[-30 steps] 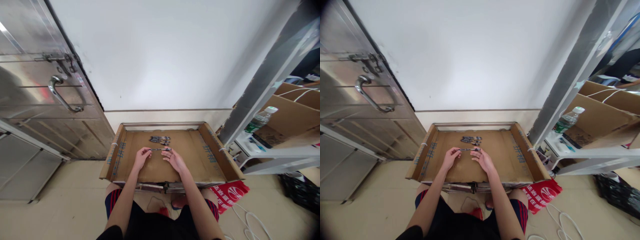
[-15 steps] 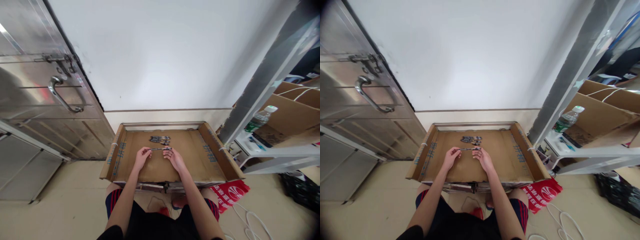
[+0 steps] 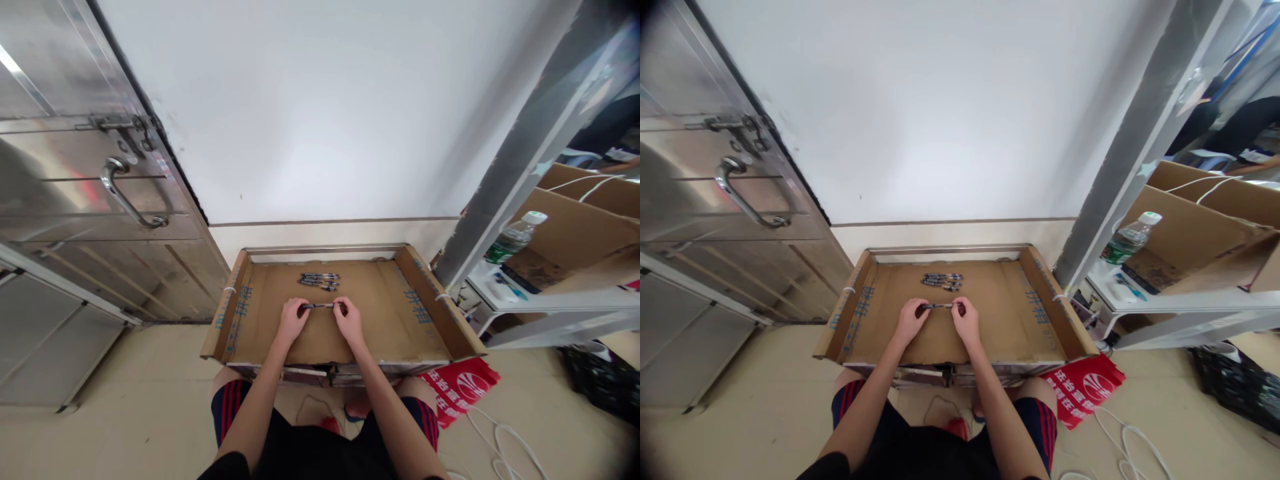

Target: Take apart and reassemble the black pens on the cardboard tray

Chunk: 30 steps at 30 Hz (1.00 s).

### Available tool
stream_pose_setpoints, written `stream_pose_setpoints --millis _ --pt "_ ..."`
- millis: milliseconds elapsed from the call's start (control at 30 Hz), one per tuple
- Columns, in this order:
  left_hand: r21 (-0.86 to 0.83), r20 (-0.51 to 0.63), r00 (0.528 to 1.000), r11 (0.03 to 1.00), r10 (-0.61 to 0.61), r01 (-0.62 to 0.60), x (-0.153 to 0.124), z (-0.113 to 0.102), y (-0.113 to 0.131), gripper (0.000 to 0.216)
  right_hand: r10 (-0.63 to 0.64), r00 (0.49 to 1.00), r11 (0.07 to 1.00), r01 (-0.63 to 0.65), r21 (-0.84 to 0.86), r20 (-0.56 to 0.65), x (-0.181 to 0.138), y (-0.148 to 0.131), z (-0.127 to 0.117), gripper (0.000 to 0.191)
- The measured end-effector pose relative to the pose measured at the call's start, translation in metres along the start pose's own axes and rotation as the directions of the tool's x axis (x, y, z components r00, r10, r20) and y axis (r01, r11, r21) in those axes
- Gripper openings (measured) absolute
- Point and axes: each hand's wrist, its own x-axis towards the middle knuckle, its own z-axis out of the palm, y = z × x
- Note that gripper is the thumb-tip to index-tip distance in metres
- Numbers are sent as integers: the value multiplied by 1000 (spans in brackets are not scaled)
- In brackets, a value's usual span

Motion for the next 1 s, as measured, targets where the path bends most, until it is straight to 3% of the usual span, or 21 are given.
stream_pose_setpoints --millis 167,333,433,633,800,1000 --pt "238 111 991 966 75 -100 -3 0 9 8 -106 994 970 109 -217 27 -2 -4 2 9" --pt "291 134 983 944 123 -157 -6 -1 17 8 -103 982 930 151 -336 156 -2 -6 4 12" --pt "298 105 989 945 108 -135 -5 -1 17 5 -108 979 933 161 -322 176 -3 -8 4 14" --pt "298 87 991 947 98 -120 -4 1 11 11 -105 992 979 116 -169 74 -3 -13 2 13" --pt "150 -13 999 988 49 -47 1 1 2 19 -114 990 972 128 -198 79 -3 -9 2 15" --pt "-24 -218 976 1000 -9 4 19 -1 -13 19 -148 985 969 126 -211 -91 7 1 -6 19"
